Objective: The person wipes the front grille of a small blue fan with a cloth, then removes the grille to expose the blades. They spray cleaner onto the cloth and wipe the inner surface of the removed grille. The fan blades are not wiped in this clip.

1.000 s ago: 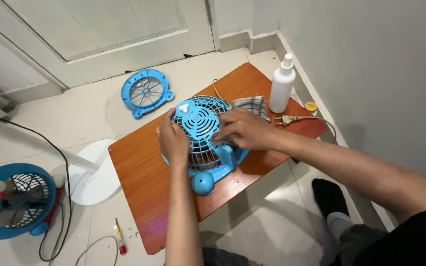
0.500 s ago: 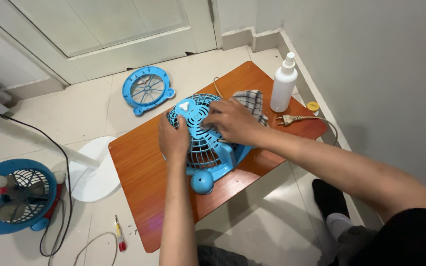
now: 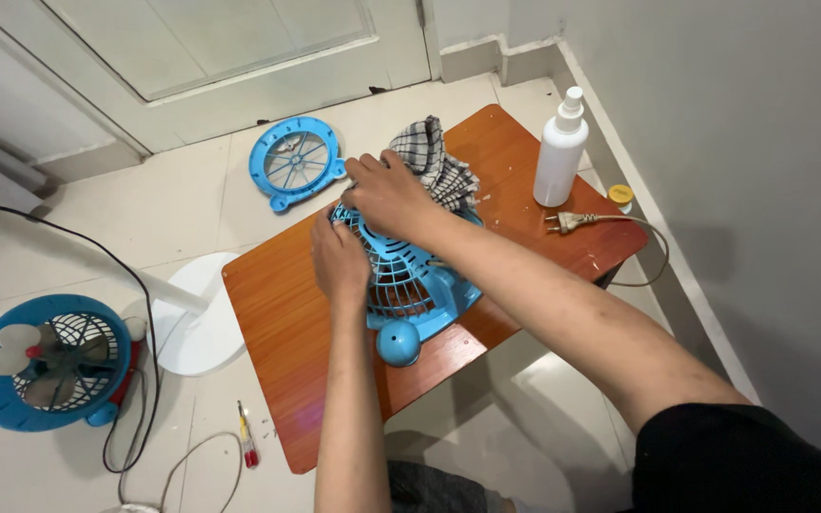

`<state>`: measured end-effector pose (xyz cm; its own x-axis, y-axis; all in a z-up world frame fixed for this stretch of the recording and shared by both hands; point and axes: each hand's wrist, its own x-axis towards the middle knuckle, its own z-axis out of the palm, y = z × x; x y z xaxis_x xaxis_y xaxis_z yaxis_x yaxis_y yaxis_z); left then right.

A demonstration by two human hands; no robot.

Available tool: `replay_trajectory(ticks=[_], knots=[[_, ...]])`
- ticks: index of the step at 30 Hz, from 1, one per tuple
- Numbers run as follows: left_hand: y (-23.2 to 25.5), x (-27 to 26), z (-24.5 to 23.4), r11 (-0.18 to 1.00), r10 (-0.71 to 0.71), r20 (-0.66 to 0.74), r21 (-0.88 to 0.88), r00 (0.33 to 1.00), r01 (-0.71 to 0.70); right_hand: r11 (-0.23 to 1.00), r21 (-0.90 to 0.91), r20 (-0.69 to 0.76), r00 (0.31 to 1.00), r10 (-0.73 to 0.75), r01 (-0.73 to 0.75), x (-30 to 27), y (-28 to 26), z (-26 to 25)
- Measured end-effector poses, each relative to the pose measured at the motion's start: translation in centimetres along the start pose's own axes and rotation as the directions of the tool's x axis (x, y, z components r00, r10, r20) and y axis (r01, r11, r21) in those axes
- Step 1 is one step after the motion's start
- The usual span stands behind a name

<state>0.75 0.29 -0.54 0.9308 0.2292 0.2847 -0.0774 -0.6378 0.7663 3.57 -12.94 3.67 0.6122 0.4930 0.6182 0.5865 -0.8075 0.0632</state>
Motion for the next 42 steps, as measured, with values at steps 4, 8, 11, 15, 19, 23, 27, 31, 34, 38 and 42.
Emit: replay_trajectory(ticks=[4, 8, 11, 15, 19, 23, 27, 31, 34, 38, 42], knots=[[0.0, 0.1, -0.1, 0.999, 0.049, -0.036, -0.002, 0.998, -0.049, 0.999, -0.042, 0.042, 0.999, -0.009, 0.011, -0.3, -0.4, -0.9], [-0.1, -0.2, 0.0, 0.998, 0.061, -0.040, -0.008, 0.997, -0.061, 0.999, -0.001, 0.080, 0.996, 0.037, -0.037, -1.1, -0.4, -1.4], [0.0, -0.2, -0.1, 0.999, 0.041, -0.035, 0.001, 0.999, -0.041, 0.997, -0.047, 0.015, 0.998, 0.056, -0.055, -1.1, -0.7, -0.9], [0.2, -0.2, -0.1, 1.000, 0.021, -0.028, 0.001, 0.999, -0.021, 0.994, -0.111, -0.078, 0.997, 0.005, -0.014, -1.6, -0.8, -0.3], [0.0, -0.1, 0.0, 0.999, 0.039, -0.018, 0.009, 0.999, -0.039, 0.988, -0.152, -0.091, 0.996, -0.005, -0.009, -1.6, -0.4, 0.5], [-0.2, -0.1, 0.1, 0.998, 0.056, -0.038, 0.000, 0.998, -0.056, 0.982, -0.189, -0.109, 0.994, -0.018, -0.003, -0.9, -0.1, 1.4], [0.0, -0.2, 0.0, 1.000, 0.020, -0.030, -0.006, 0.999, -0.020, 0.964, -0.208, 0.070, 0.981, 0.182, -0.165, 0.9, 0.2, 2.1], [0.3, -0.3, -0.1, 1.000, 0.000, -0.037, -0.024, 0.999, -0.001, 0.944, -0.204, 0.076, 0.958, 0.278, -0.258, 0.8, 0.1, 2.1], [0.3, -0.2, -0.1, 0.999, -0.003, -0.025, -0.034, 1.000, 0.003, 0.937, -0.178, 0.016, 0.952, 0.307, -0.300, 0.1, 0.0, 1.4], [0.1, -0.2, 0.0, 0.998, 0.020, -0.042, -0.052, 0.999, -0.022, 0.937, -0.200, 0.005, 0.956, 0.294, -0.287, -0.8, 0.1, 0.6], [0.0, -0.3, 0.0, 0.996, 0.066, -0.085, -0.056, 0.994, -0.071, 0.957, -0.189, -0.045, 0.976, 0.214, -0.218, -1.7, -0.2, -0.1]])
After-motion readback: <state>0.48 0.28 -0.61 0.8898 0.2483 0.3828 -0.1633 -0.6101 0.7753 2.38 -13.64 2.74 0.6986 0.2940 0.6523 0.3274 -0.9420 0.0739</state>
